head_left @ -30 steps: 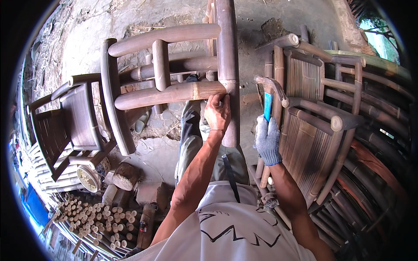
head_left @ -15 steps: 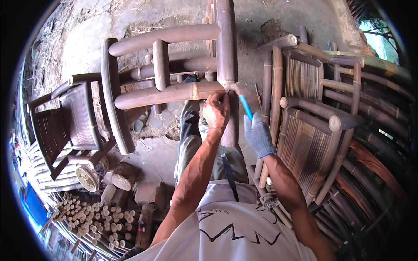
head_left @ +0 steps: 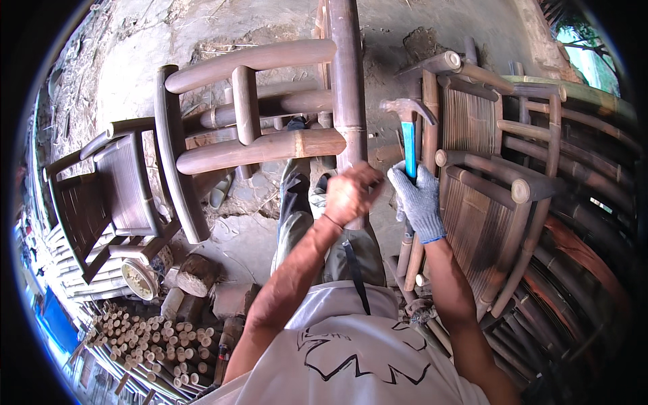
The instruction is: The person assembles a bamboo chair by hammering nails into the joints to secure the frame. They repeatedly reposition the chair to access different connection points and ensure the structure is stable.
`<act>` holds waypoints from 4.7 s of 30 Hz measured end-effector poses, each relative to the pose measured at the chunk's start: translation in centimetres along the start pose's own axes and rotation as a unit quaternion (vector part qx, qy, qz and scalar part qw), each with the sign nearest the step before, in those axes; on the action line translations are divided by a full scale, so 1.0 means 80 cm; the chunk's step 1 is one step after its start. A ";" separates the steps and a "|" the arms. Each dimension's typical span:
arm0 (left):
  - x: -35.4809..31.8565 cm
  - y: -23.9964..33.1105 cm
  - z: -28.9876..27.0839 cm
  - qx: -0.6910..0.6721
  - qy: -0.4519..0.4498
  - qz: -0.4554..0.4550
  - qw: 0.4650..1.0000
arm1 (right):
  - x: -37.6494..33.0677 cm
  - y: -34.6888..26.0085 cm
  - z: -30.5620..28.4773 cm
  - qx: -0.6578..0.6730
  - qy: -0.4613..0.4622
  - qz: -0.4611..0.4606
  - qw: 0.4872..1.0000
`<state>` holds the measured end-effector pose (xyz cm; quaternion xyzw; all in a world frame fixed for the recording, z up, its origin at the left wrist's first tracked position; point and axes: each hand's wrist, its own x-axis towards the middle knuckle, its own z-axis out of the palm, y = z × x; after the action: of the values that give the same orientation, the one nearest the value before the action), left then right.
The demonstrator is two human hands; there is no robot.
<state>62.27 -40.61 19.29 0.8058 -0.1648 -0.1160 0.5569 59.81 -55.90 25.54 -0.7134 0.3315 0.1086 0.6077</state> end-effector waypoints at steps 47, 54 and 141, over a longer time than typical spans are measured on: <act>0.007 -0.095 -0.055 0.281 0.050 -0.090 0.954 | -0.051 0.009 0.022 -0.318 0.008 -0.063 0.946; 0.006 -0.102 -0.054 0.289 0.058 -0.079 0.952 | -0.003 0.055 0.020 -0.527 0.019 -0.184 0.830; -0.118 -0.207 -0.452 0.210 0.163 -0.155 0.951 | -0.135 0.005 0.516 -0.230 0.033 -0.236 0.944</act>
<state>69.27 -0.46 16.59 0.9281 0.0345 -0.0311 0.3693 61.65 -13.44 21.38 -0.8946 0.1391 0.0116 0.4245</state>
